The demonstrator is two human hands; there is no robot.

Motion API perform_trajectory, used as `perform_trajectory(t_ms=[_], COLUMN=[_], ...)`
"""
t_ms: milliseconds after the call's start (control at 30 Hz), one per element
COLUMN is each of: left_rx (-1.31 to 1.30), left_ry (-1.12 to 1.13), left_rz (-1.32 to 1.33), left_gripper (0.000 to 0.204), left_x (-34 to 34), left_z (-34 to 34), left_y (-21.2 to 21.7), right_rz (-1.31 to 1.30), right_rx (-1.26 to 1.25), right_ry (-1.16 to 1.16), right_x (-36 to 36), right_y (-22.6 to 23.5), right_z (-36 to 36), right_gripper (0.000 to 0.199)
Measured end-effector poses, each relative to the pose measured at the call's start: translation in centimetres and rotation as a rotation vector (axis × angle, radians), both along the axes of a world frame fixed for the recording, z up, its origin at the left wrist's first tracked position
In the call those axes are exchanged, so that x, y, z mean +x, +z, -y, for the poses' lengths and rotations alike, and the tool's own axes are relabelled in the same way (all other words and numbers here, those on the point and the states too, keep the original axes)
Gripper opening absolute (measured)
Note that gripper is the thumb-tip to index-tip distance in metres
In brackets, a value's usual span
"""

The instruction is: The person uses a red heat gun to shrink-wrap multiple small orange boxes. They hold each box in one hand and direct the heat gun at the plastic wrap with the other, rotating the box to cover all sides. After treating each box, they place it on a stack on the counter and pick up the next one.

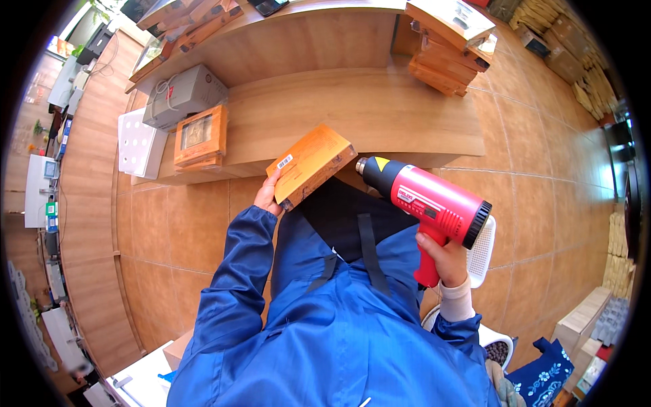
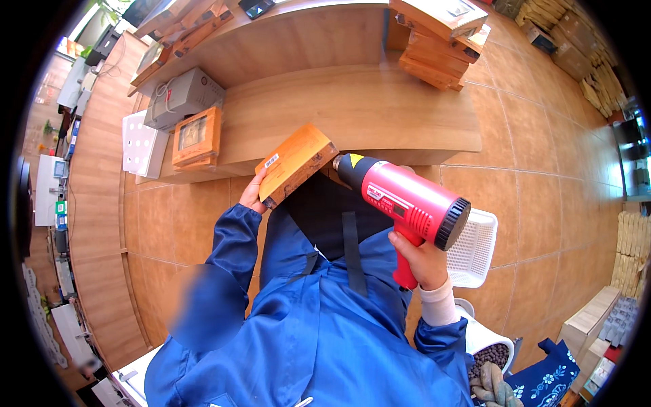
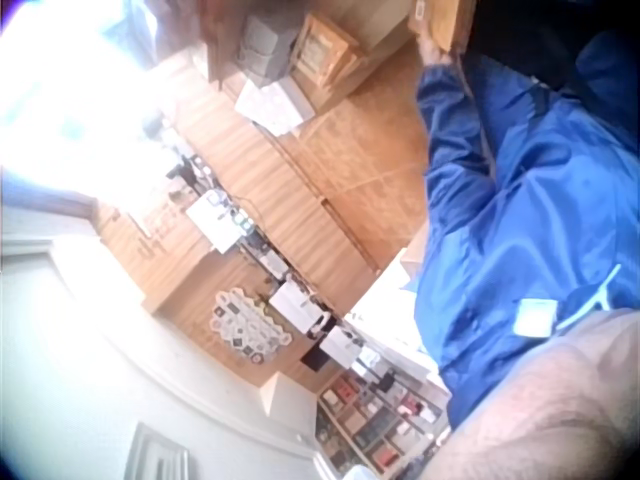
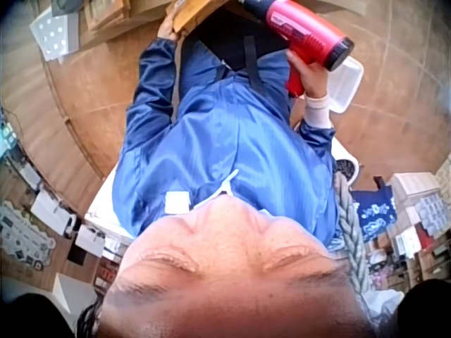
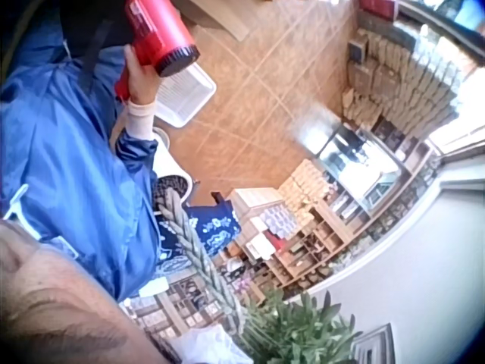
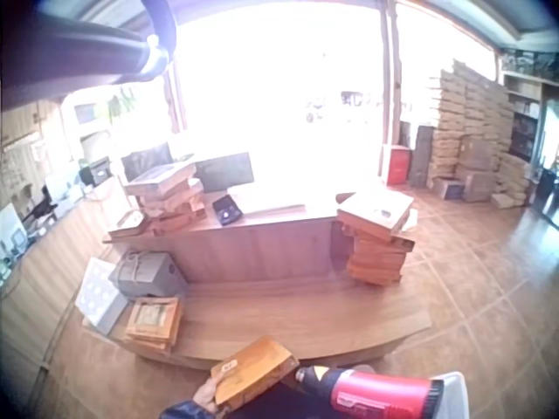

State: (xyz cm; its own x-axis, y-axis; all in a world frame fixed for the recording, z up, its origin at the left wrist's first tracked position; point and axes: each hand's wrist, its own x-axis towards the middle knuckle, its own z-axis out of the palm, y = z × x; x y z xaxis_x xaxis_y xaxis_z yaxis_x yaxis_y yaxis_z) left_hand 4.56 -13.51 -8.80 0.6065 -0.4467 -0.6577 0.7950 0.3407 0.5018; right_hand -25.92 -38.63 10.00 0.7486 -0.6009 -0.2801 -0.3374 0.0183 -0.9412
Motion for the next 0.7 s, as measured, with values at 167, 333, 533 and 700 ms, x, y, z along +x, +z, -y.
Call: perform_trajectory(t_ms=[167,333,533,700], left_rx=[-0.006,-0.071,-0.118,-0.174], left_ry=[0.145,0.192,0.229,0.204], left_rz=[-0.135,-0.214,-0.263,-0.290], left_gripper=[0.041,0.033,0.030,0.031], left_x=[-2.0,-2.5,-2.6,-3.0], left_z=[1.6,1.6,1.4,1.2], left_y=[3.8,4.1,4.2,4.8], right_rz=[-0.013,0.034,0.142,0.085], right_rx=[-0.027,0.078,0.056,0.049], right_ry=[0.009,0.124,0.208,0.179], right_x=[-0.5,-1.0,-0.7,-0.6], right_y=[-0.9,-0.3,-0.2,0.1], right_z=[0.1,-1.7,-3.0,-2.6], right_gripper=[0.039,0.038,0.036,0.032])
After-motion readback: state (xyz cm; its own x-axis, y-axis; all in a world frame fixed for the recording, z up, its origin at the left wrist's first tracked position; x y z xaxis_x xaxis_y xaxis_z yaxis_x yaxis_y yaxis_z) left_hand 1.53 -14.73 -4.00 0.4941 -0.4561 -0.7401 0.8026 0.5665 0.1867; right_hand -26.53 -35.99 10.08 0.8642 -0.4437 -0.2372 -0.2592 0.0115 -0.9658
